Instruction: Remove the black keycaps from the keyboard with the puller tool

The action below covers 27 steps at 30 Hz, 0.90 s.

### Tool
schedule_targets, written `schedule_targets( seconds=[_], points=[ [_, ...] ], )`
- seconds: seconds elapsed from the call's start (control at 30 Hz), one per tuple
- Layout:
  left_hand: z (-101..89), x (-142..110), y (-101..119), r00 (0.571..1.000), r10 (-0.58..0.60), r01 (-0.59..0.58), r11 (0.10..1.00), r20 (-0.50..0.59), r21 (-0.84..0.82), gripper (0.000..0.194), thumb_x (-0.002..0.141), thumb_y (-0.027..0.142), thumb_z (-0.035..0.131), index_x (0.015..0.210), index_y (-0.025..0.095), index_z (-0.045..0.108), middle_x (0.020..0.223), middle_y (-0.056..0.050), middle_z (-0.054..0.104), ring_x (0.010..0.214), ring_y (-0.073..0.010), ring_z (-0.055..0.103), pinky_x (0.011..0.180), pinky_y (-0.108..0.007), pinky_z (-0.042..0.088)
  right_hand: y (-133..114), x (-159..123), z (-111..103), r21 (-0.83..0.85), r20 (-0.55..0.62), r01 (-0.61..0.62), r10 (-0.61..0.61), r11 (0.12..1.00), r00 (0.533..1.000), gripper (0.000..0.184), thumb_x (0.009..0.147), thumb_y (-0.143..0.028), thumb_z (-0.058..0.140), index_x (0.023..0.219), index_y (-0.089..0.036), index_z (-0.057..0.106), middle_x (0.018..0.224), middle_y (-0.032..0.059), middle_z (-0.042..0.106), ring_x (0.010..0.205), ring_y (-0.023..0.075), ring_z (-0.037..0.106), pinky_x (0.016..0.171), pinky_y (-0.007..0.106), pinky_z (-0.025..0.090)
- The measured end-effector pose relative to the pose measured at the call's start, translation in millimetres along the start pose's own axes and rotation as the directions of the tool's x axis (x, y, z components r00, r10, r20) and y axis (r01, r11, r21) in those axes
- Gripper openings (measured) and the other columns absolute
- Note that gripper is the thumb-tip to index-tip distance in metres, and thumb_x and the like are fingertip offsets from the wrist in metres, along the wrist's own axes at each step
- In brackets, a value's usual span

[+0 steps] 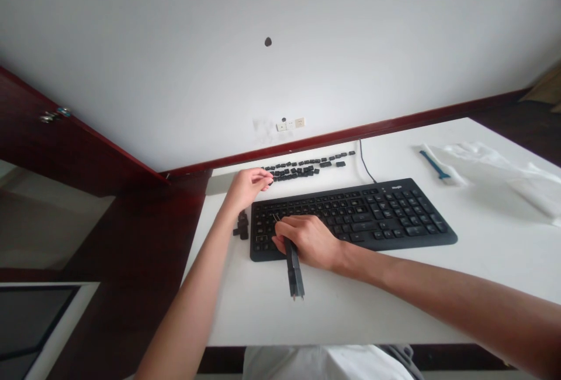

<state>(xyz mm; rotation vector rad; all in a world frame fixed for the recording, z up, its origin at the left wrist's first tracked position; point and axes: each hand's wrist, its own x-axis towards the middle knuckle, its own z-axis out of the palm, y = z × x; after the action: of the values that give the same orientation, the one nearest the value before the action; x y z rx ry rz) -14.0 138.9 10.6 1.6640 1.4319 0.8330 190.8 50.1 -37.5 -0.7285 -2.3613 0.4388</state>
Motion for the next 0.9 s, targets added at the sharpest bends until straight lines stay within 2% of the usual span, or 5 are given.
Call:
schedule_targets(
  seconds=[0.17, 0.37, 0.53, 0.8, 0.9],
  points=[
    [2.6, 7.0, -12.1, 0.997, 0.005, -0.022, 0.978, 0.081, 0.205, 0.015, 0.086, 0.034, 0.072, 0.082, 0.019, 0.07, 0.073, -0.004, 0.074, 0.07, -0.0185, 0.071, 0.069, -0.03, 0.054, 1.9, 0.6, 2.0, 0.008, 0.047, 0.016, -0.016, 1.0, 0.999, 0.017, 0.095, -0.017, 0.055, 0.079, -0.021, 0.05, 0.074, -0.0024, 0.06, 0.061, 0.0123, 0.048, 0.06, 0.028, 0.031],
    [12.0, -5.7, -18.3, 0.989, 0.116, -0.137, 0.948, 0.091, 0.289, 0.01, 0.091, 0.028, 0.066, 0.085, 0.021, 0.071, 0.084, -0.002, 0.077, 0.078, -0.0186, 0.072, 0.076, -0.03, 0.054, 2.4, 2.8, 0.6, 0.012, 0.105, 0.043, -0.045, 0.999, 0.993, 0.017, 0.098, -0.021, 0.056, 0.081, -0.021, 0.053, 0.074, -0.0019, 0.061, 0.063, 0.013, 0.049, 0.064, 0.027, 0.033],
    [17.0, -5.8, -23.3, 0.987, 0.149, -0.162, 0.912, 0.063, 0.378, 0.009, 0.093, 0.024, 0.066, 0.09, 0.023, 0.074, 0.09, -0.002, 0.079, 0.086, -0.0194, 0.074, 0.08, -0.03, 0.054, 2.7, 3.7, -0.8, 0.036, 0.158, 0.071, -0.076, 0.997, 0.985, 0.024, 0.101, -0.032, 0.058, 0.081, -0.02, 0.053, 0.073, -0.001, 0.06, 0.063, 0.0138, 0.05, 0.063, 0.028, 0.031],
    [18.8, -7.1, -18.6, 0.954, 0.283, -0.293, 0.821, 0.097, 0.49, 0.016, 0.095, 0.016, 0.064, 0.092, 0.022, 0.078, 0.098, -0.002, 0.08, 0.092, -0.02, 0.073, 0.086, -0.032, 0.054, 4.9, 3.1, -1.7, 0.078, 0.17, 0.077, -0.089, 0.994, 0.981, 0.025, 0.101, -0.03, 0.059, 0.078, -0.02, 0.052, 0.072, -0.0007, 0.059, 0.064, 0.0142, 0.049, 0.063, 0.029, 0.03],
    [18.2, -6.9, -19.6, 0.957, 0.273, -0.283, 0.823, 0.093, 0.493, 0.017, 0.096, 0.017, 0.064, 0.097, 0.023, 0.08, 0.103, -0.001, 0.081, 0.095, -0.0204, 0.074, 0.09, -0.034, 0.055, 5.2, 2.7, -2.0, 0.081, 0.176, 0.081, -0.094, 0.993, 0.98, 0.025, 0.101, -0.031, 0.059, 0.079, -0.021, 0.052, 0.073, -0.0007, 0.06, 0.065, 0.0144, 0.049, 0.064, 0.029, 0.03]
  ],
)
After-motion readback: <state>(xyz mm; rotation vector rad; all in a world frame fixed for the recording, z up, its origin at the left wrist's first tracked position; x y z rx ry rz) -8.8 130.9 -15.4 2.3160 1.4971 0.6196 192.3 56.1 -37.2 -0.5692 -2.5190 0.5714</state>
